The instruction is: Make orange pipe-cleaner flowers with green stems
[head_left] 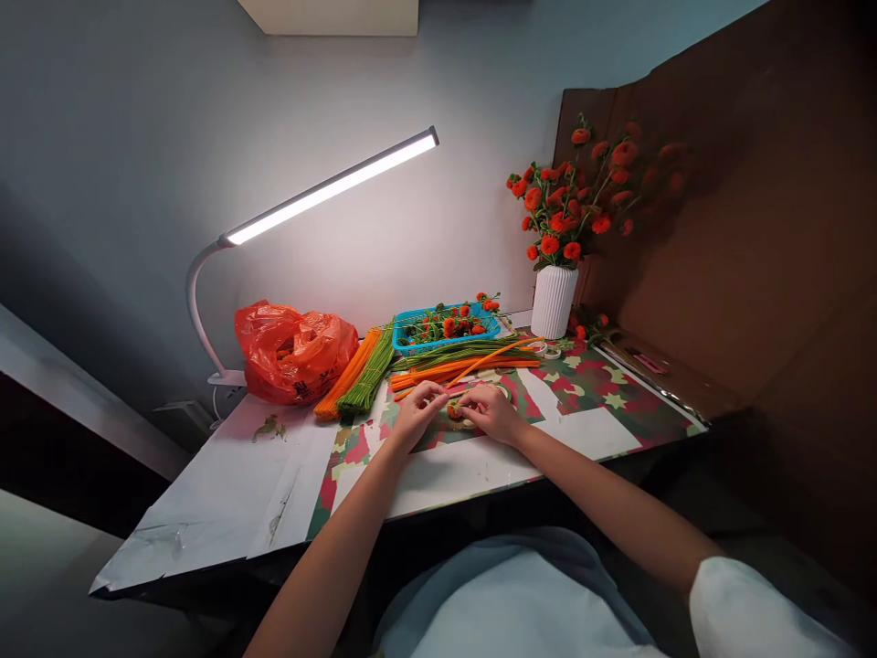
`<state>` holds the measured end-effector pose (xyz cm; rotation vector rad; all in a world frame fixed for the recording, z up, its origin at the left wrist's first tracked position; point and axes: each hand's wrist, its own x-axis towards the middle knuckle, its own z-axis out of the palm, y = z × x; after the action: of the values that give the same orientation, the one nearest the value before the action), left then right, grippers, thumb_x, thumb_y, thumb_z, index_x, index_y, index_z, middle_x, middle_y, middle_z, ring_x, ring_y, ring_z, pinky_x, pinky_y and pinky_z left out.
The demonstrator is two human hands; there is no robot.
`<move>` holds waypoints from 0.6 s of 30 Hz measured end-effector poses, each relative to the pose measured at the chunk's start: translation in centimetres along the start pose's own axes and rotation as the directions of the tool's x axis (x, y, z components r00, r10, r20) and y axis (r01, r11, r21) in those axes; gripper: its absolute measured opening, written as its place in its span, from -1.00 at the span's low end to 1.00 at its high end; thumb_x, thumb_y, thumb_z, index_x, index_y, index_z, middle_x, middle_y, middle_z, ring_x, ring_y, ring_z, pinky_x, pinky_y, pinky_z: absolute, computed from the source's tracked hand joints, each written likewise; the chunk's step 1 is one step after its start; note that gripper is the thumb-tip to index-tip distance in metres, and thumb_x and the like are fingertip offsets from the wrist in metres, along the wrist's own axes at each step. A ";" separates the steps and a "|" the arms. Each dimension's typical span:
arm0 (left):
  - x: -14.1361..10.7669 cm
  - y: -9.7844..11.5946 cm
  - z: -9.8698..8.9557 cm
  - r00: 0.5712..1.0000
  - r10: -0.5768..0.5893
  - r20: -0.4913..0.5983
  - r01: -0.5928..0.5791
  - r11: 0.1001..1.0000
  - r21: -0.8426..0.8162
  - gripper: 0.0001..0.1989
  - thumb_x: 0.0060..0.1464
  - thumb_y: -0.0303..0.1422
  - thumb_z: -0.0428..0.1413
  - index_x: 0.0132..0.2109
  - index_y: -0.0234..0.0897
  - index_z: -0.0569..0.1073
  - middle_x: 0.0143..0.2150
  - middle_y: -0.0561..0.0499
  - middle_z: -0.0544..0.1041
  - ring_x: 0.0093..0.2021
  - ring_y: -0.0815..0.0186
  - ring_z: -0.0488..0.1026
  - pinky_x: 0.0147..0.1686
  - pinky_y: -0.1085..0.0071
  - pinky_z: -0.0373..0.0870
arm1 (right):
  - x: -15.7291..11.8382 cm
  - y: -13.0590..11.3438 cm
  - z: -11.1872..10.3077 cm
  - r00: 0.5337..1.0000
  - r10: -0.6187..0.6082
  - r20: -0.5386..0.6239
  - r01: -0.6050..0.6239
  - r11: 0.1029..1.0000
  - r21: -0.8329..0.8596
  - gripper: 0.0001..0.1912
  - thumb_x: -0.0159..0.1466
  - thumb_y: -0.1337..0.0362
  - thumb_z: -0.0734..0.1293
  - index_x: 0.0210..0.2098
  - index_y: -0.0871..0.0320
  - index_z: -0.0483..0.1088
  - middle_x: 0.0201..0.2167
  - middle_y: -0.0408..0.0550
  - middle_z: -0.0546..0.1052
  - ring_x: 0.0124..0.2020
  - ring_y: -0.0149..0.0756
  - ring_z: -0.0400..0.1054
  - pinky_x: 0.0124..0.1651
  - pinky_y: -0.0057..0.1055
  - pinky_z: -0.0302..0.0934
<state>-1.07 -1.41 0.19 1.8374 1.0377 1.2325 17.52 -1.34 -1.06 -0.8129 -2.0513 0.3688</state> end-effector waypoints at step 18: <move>-0.2 0.0 0.4 0.999 0.016 0.051 -0.017 1.000 0.021 -0.78 -0.05 -0.19 0.20 -0.42 -0.27 0.51 -0.41 -0.01 0.53 -0.41 0.33 0.40 -0.43 0.47 0.28 | 0.1 -0.7 0.3 0.995 0.088 0.045 -0.091 0.994 0.055 -0.75 0.26 0.24 0.26 -0.49 0.15 0.47 -0.52 -0.12 0.52 -0.45 -0.34 0.32 -0.29 -0.40 0.15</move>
<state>-0.79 -1.63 -0.06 1.8871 1.0135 1.1829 16.98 -1.75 -0.78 -0.8710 -2.0384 0.4963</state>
